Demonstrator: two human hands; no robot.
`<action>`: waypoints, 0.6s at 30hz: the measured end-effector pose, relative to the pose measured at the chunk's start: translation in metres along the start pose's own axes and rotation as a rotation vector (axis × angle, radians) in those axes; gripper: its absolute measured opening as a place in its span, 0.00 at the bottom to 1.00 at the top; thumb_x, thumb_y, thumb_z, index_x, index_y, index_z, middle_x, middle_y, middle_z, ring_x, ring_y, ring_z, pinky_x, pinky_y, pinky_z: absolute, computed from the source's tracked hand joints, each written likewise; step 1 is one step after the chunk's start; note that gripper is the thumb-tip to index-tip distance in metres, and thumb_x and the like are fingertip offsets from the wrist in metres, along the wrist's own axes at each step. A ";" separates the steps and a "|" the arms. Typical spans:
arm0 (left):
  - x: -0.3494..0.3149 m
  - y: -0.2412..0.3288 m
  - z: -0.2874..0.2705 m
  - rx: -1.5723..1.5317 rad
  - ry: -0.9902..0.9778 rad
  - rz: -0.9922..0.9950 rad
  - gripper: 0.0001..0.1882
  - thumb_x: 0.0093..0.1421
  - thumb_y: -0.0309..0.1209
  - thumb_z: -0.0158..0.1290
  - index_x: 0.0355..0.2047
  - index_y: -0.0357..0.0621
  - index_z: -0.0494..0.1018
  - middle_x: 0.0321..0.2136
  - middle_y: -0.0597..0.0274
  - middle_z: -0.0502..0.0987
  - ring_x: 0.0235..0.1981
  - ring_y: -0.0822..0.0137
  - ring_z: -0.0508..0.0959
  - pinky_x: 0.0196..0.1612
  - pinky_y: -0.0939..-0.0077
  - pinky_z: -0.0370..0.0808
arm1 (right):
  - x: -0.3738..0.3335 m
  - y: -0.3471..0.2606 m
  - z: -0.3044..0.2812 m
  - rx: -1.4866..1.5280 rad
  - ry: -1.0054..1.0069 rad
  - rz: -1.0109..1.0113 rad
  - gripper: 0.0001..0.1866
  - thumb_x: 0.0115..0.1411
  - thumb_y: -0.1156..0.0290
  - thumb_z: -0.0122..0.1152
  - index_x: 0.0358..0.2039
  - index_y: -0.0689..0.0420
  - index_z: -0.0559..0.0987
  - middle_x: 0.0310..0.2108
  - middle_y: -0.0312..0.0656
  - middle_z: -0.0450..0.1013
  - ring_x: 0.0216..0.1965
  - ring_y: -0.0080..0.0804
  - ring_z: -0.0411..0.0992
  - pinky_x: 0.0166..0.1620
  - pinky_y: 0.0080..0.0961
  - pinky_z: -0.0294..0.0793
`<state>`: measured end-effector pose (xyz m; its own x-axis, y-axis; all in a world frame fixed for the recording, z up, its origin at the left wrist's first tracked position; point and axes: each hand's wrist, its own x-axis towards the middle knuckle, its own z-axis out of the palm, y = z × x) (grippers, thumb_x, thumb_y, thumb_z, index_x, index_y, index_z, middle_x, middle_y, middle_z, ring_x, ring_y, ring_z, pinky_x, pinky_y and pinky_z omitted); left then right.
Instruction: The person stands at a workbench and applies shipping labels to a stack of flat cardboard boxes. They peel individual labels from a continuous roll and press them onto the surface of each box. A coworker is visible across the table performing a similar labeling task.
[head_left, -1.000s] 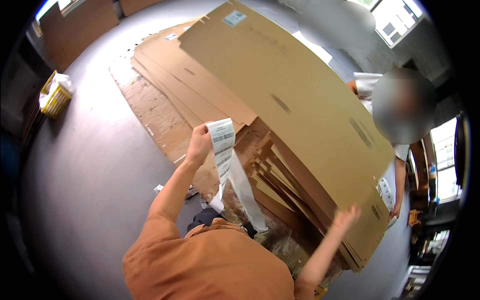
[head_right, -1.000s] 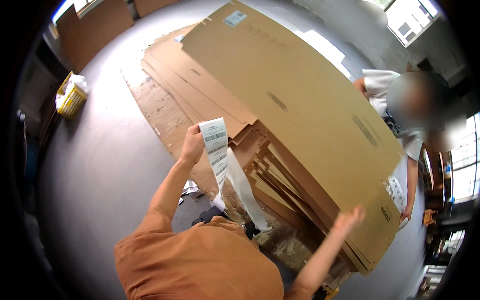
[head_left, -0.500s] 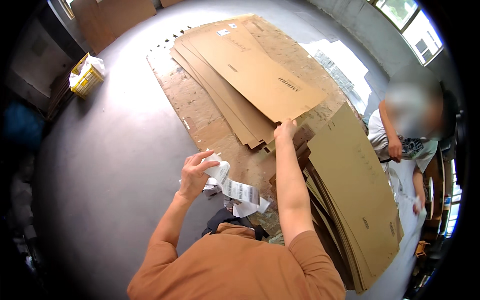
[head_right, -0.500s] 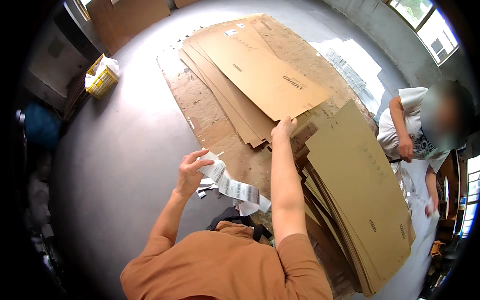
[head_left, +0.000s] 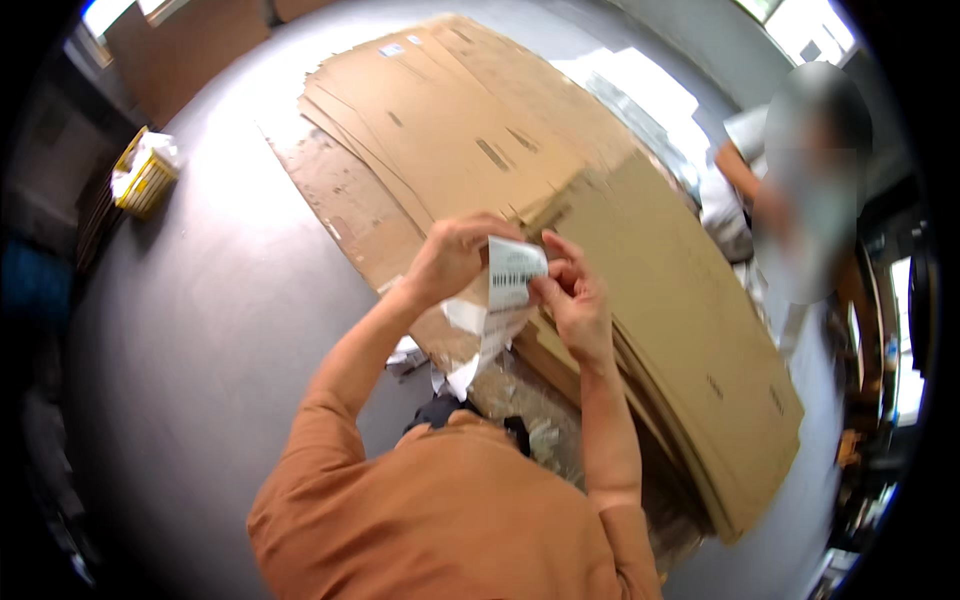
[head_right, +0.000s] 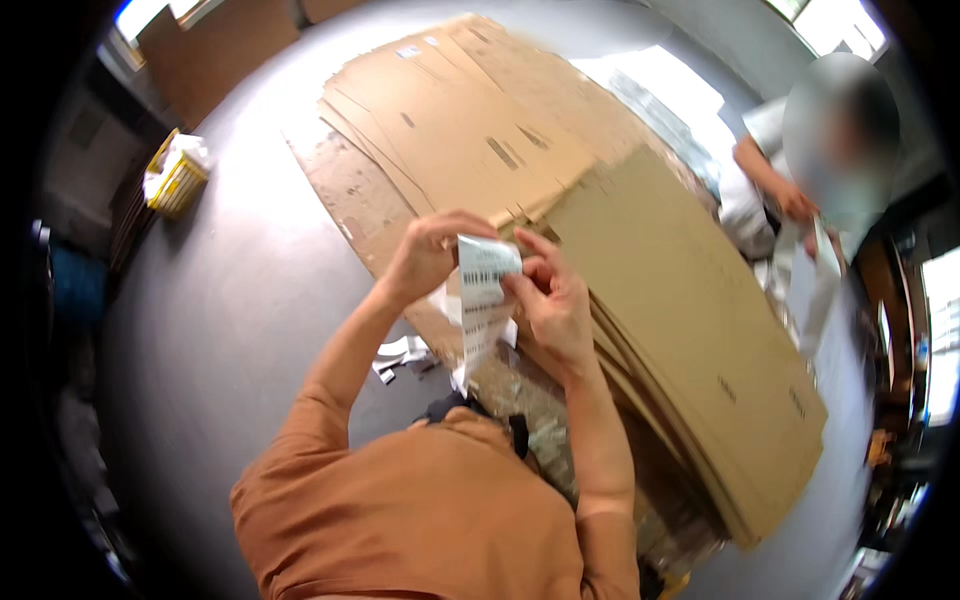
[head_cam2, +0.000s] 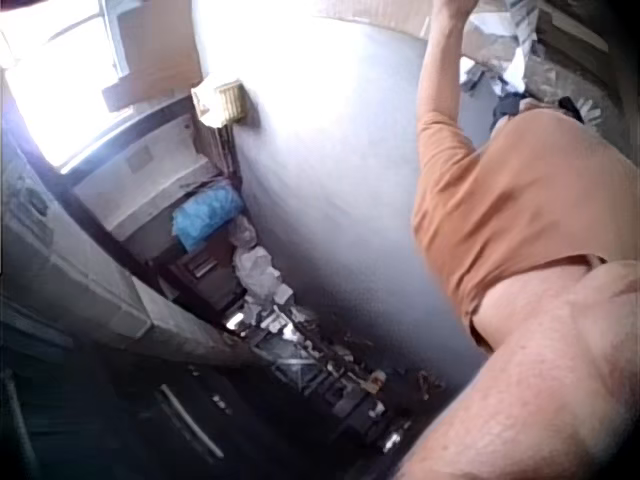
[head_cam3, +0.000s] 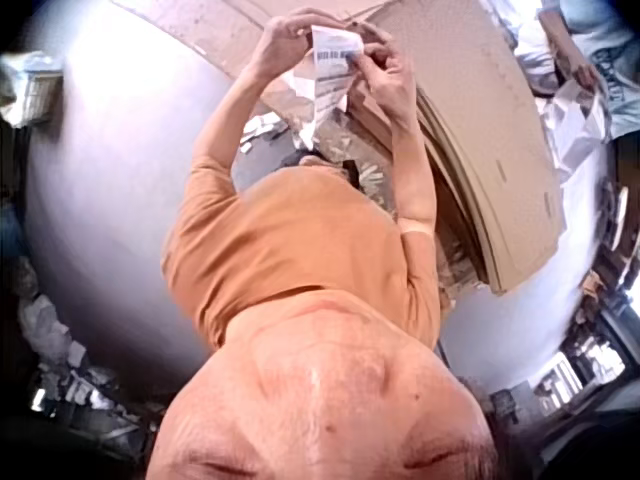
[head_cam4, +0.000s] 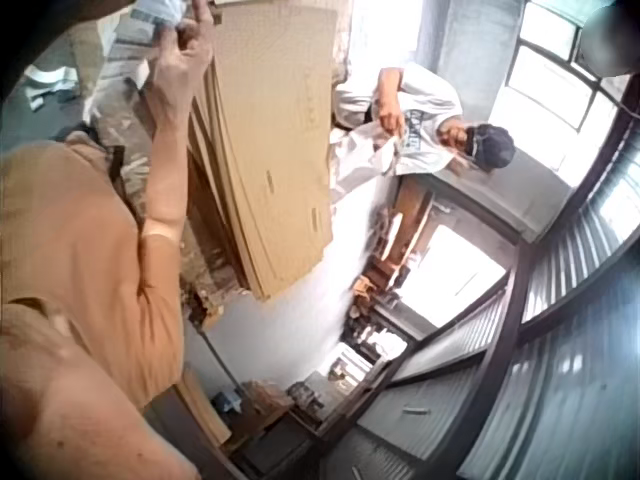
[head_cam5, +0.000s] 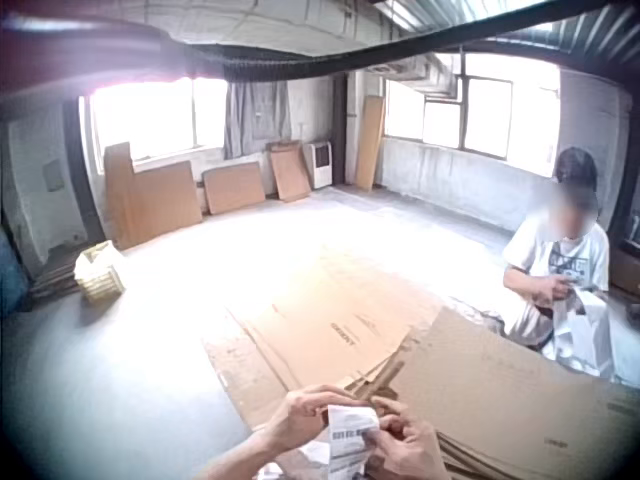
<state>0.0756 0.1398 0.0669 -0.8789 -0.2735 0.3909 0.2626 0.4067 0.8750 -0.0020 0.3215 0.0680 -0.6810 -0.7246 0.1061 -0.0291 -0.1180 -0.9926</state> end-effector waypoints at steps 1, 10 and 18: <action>0.004 0.001 0.011 -0.080 -0.007 0.046 0.17 0.48 0.11 0.52 0.37 0.40 0.78 0.37 0.59 0.79 0.39 0.64 0.78 0.42 0.76 0.74 | -0.008 -0.005 -0.006 -0.001 0.040 0.012 0.24 0.57 0.85 0.55 0.56 0.61 0.68 0.30 0.37 0.74 0.32 0.19 0.71 0.37 0.15 0.69; 0.018 0.023 0.099 -0.216 -0.234 -0.127 0.10 0.51 0.20 0.58 0.35 0.39 0.76 0.28 0.64 0.79 0.31 0.76 0.77 0.35 0.81 0.74 | -0.059 -0.030 -0.064 -0.116 0.243 0.022 0.19 0.58 0.80 0.59 0.51 0.64 0.70 0.36 0.43 0.77 0.38 0.23 0.74 0.42 0.20 0.74; 0.044 0.019 0.139 -0.203 -0.302 -0.118 0.09 0.49 0.26 0.63 0.29 0.38 0.74 0.24 0.64 0.78 0.26 0.75 0.76 0.31 0.79 0.73 | -0.057 -0.033 -0.100 -0.003 0.314 0.126 0.13 0.58 0.79 0.60 0.44 0.66 0.74 0.32 0.41 0.77 0.34 0.22 0.74 0.38 0.20 0.74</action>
<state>-0.0139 0.2562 0.0609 -0.9776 -0.0271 0.2085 0.1992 0.1985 0.9596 -0.0353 0.4351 0.0889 -0.8715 -0.4888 -0.0401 0.0674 -0.0384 -0.9970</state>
